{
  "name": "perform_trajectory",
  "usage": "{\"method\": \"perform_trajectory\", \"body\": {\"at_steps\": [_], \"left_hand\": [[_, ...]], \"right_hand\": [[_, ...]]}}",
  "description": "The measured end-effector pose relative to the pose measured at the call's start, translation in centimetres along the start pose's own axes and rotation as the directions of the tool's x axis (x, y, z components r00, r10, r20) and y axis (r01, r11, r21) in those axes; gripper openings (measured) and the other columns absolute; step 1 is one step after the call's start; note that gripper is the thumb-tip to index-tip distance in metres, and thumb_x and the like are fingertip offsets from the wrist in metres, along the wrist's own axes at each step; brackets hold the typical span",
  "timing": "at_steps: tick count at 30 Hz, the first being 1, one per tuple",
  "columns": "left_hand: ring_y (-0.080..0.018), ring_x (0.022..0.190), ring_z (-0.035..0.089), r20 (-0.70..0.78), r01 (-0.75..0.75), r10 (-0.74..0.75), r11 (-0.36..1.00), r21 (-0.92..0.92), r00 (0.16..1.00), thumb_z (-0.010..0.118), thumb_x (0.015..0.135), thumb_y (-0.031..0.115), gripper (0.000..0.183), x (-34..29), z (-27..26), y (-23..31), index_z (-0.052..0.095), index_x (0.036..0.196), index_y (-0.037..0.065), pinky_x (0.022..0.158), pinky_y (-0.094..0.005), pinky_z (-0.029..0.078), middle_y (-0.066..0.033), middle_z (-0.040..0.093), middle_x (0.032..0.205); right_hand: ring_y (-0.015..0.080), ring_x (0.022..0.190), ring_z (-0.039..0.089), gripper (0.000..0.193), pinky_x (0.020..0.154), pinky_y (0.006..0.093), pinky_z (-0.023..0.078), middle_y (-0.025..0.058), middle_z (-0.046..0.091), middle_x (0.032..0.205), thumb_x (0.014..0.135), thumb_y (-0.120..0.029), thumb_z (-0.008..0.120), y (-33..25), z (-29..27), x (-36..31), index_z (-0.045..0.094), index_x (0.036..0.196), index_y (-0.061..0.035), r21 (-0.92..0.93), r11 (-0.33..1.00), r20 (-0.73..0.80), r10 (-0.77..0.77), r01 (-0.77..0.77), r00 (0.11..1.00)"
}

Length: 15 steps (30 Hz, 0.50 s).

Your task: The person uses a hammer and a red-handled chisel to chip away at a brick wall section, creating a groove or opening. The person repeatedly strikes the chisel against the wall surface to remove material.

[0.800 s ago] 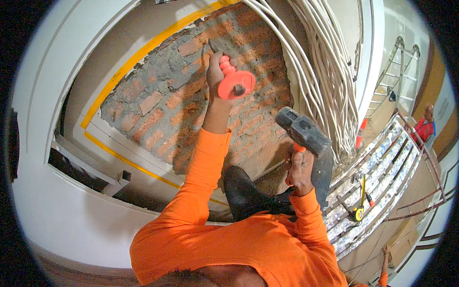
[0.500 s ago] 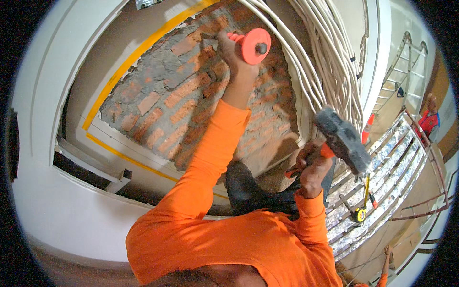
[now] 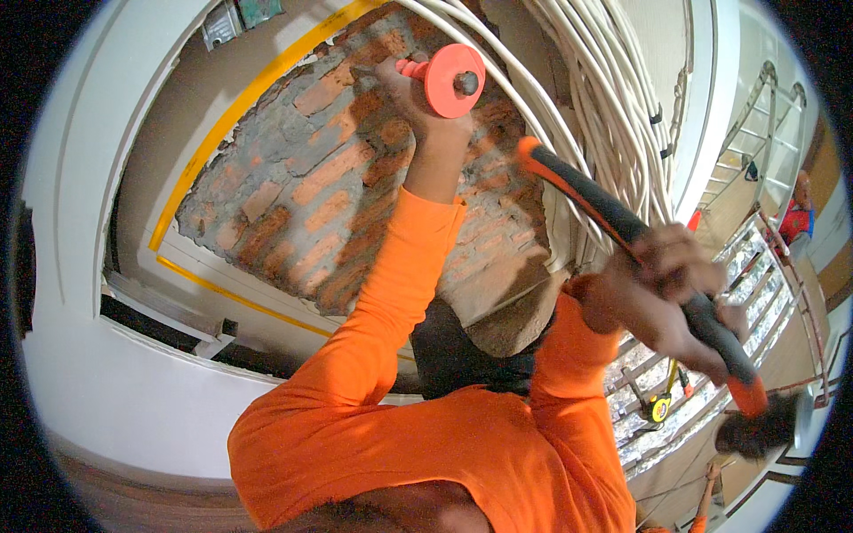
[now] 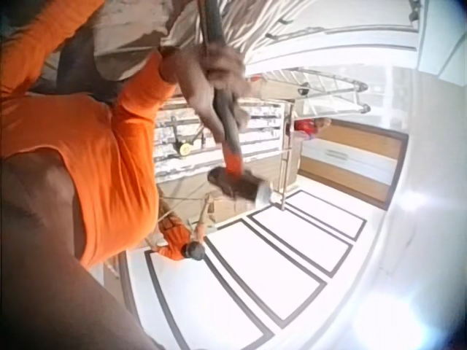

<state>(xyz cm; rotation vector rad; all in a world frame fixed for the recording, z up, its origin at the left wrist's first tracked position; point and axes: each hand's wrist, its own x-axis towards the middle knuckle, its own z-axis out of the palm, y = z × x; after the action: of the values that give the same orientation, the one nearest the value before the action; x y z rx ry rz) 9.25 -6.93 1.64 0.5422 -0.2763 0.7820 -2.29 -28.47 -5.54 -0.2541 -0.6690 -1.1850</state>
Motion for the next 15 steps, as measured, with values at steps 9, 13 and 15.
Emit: {"method": "perform_trajectory", "body": {"at_steps": [9,13,15], "left_hand": [[-0.0144,0.074,0.042,-0.136,-0.013,0.042,0.978,0.206,0.990,0.045,0.086,0.032,0.023,0.4,0.1,0.2,0.036,0.083,0.011,0.068,-0.0301,0.040,0.0000,0.041,0.080],[-0.0150,0.071,0.041,-0.128,0.029,-0.020,0.997,0.072,0.992,0.044,0.086,0.030,0.021,-1.0,0.6,-0.1,0.035,0.083,0.011,0.068,-0.0311,0.039,-0.0007,0.039,0.079],[-0.0151,0.070,0.041,-0.101,0.038,-0.037,0.999,0.003,0.994,0.045,0.087,0.029,0.021,-0.5,0.1,-0.2,0.034,0.082,0.011,0.067,-0.0314,0.039,-0.0006,0.038,0.078]], "right_hand": [[0.0088,0.050,0.043,0.037,0.043,0.0259,0.033,-0.0042,0.043,0.059,0.096,-0.039,0.047,4.3,-2.5,-9.1,0.051,0.078,-0.0070,-0.548,0.371,0.003,0.897,-0.750,0.442],[0.0147,0.033,0.036,0.036,0.030,0.0274,0.031,0.0031,0.044,0.056,0.092,-0.046,0.041,2.3,-3.3,-5.5,0.049,0.099,-0.0120,-0.010,0.789,-0.190,0.602,-0.615,0.775],[0.0122,0.032,0.033,0.059,0.030,0.0268,0.029,-0.0012,0.033,0.047,0.088,-0.067,0.024,0.8,-1.6,-1.0,0.050,0.089,-0.0132,0.044,0.936,-0.095,0.352,-0.350,0.931]]}}
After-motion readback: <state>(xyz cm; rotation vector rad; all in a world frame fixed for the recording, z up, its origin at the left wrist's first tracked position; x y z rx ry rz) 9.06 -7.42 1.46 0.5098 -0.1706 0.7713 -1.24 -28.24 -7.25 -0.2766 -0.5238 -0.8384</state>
